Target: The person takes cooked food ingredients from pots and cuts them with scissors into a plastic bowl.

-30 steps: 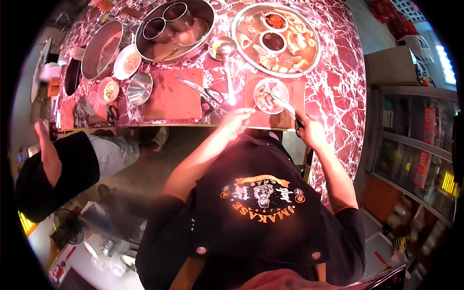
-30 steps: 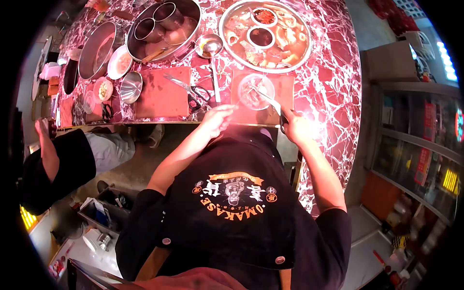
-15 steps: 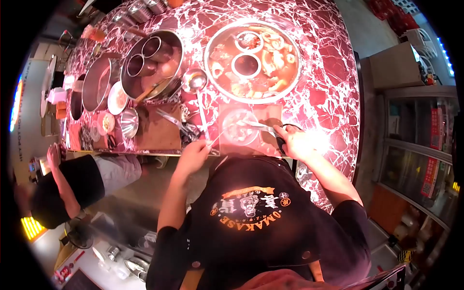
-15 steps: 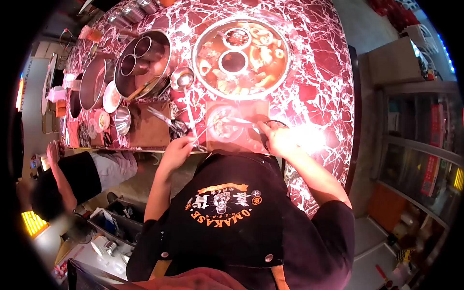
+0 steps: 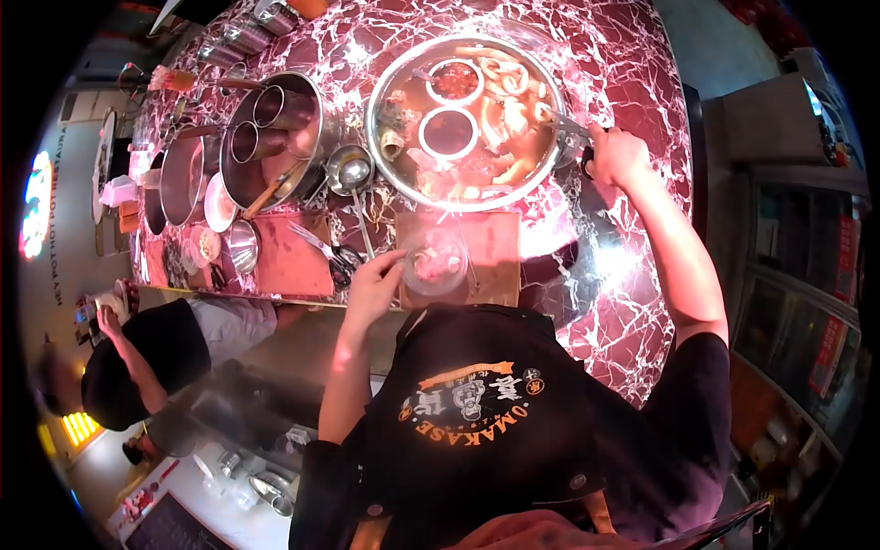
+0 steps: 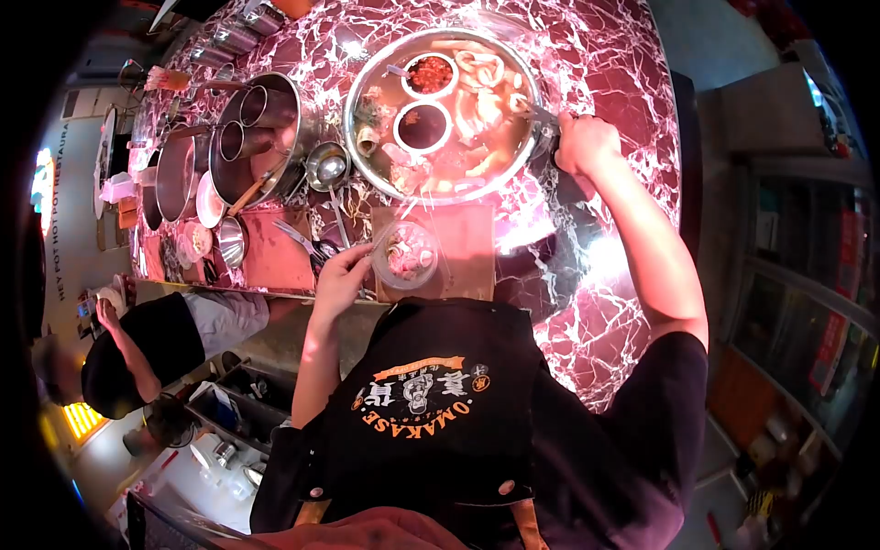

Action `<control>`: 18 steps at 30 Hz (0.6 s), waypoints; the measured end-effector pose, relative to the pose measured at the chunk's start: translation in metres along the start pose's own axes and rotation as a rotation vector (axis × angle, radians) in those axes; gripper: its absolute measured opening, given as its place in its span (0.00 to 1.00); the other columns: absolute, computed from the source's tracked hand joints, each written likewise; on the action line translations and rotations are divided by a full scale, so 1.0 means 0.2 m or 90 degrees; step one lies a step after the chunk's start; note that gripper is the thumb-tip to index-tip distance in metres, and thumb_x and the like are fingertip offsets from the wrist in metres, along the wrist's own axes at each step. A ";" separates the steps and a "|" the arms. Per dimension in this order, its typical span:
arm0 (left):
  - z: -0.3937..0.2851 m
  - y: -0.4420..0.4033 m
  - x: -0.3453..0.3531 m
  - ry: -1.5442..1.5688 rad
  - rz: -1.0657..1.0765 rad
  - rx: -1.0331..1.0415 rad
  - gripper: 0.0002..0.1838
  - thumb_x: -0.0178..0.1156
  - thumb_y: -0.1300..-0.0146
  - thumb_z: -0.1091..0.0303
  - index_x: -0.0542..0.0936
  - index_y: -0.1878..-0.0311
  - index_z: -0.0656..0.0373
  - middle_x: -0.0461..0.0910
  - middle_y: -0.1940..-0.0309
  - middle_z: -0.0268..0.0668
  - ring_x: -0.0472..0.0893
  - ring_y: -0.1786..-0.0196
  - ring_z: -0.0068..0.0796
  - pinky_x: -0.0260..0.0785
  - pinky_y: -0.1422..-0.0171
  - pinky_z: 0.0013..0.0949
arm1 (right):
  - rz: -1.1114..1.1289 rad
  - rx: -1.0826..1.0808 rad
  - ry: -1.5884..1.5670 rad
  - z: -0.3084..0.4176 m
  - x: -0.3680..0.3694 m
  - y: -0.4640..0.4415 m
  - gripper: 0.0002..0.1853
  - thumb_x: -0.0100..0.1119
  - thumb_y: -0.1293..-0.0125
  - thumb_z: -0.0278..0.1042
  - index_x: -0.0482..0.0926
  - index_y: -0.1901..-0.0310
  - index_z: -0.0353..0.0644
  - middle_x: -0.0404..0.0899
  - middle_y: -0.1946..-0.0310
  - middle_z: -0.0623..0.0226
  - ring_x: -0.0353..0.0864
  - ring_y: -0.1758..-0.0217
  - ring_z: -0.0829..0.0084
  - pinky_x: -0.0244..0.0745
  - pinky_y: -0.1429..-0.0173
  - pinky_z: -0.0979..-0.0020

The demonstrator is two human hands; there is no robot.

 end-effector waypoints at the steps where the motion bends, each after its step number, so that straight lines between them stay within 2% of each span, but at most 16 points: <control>1: -0.03 0.00 0.01 -0.003 -0.008 0.008 0.16 0.62 0.26 0.69 0.84 0.40 0.63 0.87 0.64 0.32 0.81 0.63 0.18 0.74 0.56 0.25 | 0.006 0.005 -0.003 0.01 -0.04 -0.04 0.33 0.68 0.43 0.36 0.73 0.35 0.39 0.86 0.45 0.49 0.86 0.40 0.54 0.83 0.39 0.56; 4: -0.09 0.03 0.07 0.009 -0.013 0.001 0.15 0.62 0.27 0.69 0.85 0.41 0.62 0.86 0.65 0.34 0.80 0.64 0.17 0.74 0.58 0.26 | 0.044 0.024 -0.006 0.05 -0.14 -0.10 0.35 0.65 0.41 0.34 0.71 0.29 0.41 0.85 0.42 0.51 0.85 0.36 0.57 0.81 0.35 0.57; 7: -0.07 0.05 0.08 -0.014 -0.027 0.002 0.15 0.63 0.27 0.69 0.85 0.41 0.62 0.86 0.65 0.34 0.80 0.64 0.18 0.74 0.58 0.26 | 0.037 0.001 0.014 0.07 -0.07 -0.24 0.30 0.62 0.38 0.35 0.76 0.32 0.41 0.86 0.43 0.52 0.87 0.38 0.57 0.83 0.37 0.58; 8: -0.03 0.05 0.09 -0.020 -0.015 -0.029 0.15 0.63 0.28 0.69 0.86 0.41 0.62 0.87 0.66 0.34 0.80 0.64 0.18 0.74 0.58 0.27 | 0.011 -0.020 0.011 0.09 -0.04 -0.28 0.22 0.60 0.36 0.34 0.82 0.41 0.41 0.88 0.47 0.52 0.89 0.42 0.56 0.84 0.40 0.58; 11: -0.01 0.03 0.09 -0.029 -0.022 0.003 0.15 0.63 0.28 0.69 0.86 0.41 0.62 0.87 0.66 0.34 0.80 0.65 0.18 0.74 0.59 0.27 | -0.006 -0.048 -0.010 0.06 -0.01 -0.31 0.17 0.58 0.35 0.31 0.85 0.46 0.40 0.89 0.51 0.51 0.90 0.46 0.54 0.86 0.43 0.57; 12: -0.01 0.03 0.09 -0.026 -0.032 0.018 0.15 0.63 0.28 0.69 0.86 0.42 0.62 0.87 0.65 0.35 0.80 0.66 0.18 0.73 0.59 0.26 | -0.035 -0.056 -0.033 0.00 0.00 -0.32 0.20 0.58 0.35 0.29 0.82 0.41 0.37 0.88 0.51 0.49 0.89 0.46 0.52 0.85 0.42 0.55; 13: 0.00 0.02 0.08 -0.019 -0.031 0.007 0.15 0.63 0.28 0.70 0.86 0.42 0.62 0.87 0.65 0.35 0.80 0.66 0.18 0.73 0.59 0.26 | -0.049 -0.066 -0.056 -0.03 -0.04 -0.29 0.23 0.58 0.35 0.30 0.80 0.38 0.41 0.88 0.51 0.49 0.88 0.46 0.51 0.83 0.42 0.53; 16: -0.01 -0.04 0.05 -0.009 -0.038 -0.016 0.15 0.63 0.28 0.70 0.86 0.42 0.62 0.87 0.66 0.35 0.81 0.65 0.19 0.74 0.59 0.27 | -0.064 -0.062 -0.133 -0.07 -0.17 -0.23 0.23 0.58 0.36 0.31 0.79 0.37 0.50 0.88 0.52 0.50 0.88 0.47 0.51 0.82 0.43 0.51; 18: -0.02 -0.12 0.06 -0.018 -0.046 -0.013 0.15 0.63 0.27 0.69 0.86 0.42 0.63 0.87 0.67 0.35 0.81 0.65 0.19 0.74 0.59 0.27 | -0.082 -0.080 -0.163 -0.04 -0.22 -0.30 0.25 0.60 0.36 0.33 0.79 0.36 0.49 0.88 0.52 0.50 0.88 0.47 0.50 0.82 0.43 0.51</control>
Point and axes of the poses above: each hand's wrist, its own y-axis away from the middle knuckle, its own x-axis out of the palm, z = x × y, the point moved 9 cm from there along -y, towards the middle knuckle
